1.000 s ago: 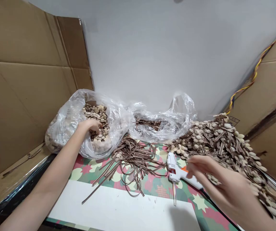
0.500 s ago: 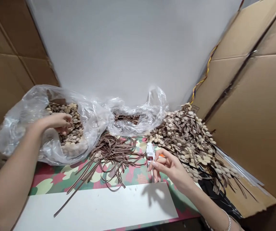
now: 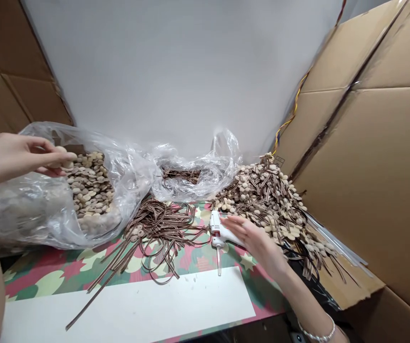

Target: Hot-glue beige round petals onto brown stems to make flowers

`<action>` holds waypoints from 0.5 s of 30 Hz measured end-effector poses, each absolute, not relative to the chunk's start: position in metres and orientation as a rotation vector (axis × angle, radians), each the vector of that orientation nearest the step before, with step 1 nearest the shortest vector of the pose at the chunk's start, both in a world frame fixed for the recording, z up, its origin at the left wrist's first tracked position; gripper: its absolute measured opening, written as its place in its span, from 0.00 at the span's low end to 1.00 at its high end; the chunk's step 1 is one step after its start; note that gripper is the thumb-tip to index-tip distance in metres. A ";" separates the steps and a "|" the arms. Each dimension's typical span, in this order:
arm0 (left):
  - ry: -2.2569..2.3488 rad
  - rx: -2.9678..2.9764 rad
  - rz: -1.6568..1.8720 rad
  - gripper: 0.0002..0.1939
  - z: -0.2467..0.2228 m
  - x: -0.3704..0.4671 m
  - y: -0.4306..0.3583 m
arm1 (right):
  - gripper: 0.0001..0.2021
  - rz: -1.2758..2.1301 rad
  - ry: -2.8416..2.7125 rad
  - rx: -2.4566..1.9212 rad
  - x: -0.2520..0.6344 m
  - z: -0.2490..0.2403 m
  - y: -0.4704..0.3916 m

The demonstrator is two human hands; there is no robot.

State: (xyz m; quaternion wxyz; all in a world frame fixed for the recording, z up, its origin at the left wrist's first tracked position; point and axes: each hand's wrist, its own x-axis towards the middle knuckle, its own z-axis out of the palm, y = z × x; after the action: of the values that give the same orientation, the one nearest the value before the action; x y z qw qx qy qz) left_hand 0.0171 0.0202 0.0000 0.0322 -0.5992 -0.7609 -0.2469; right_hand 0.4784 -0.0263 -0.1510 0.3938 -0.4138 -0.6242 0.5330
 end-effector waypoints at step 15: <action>-1.668 -2.967 -0.900 0.16 -0.024 0.153 -0.009 | 0.20 0.696 -2.249 -1.411 0.471 -0.148 -0.002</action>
State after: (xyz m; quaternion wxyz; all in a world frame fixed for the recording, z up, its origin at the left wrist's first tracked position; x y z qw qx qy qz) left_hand 0.1534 -0.0086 -0.0241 -0.1885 -0.8276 -0.4652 -0.2512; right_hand 0.4714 -0.0022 -0.1476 0.1972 -0.5039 -0.8034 0.2485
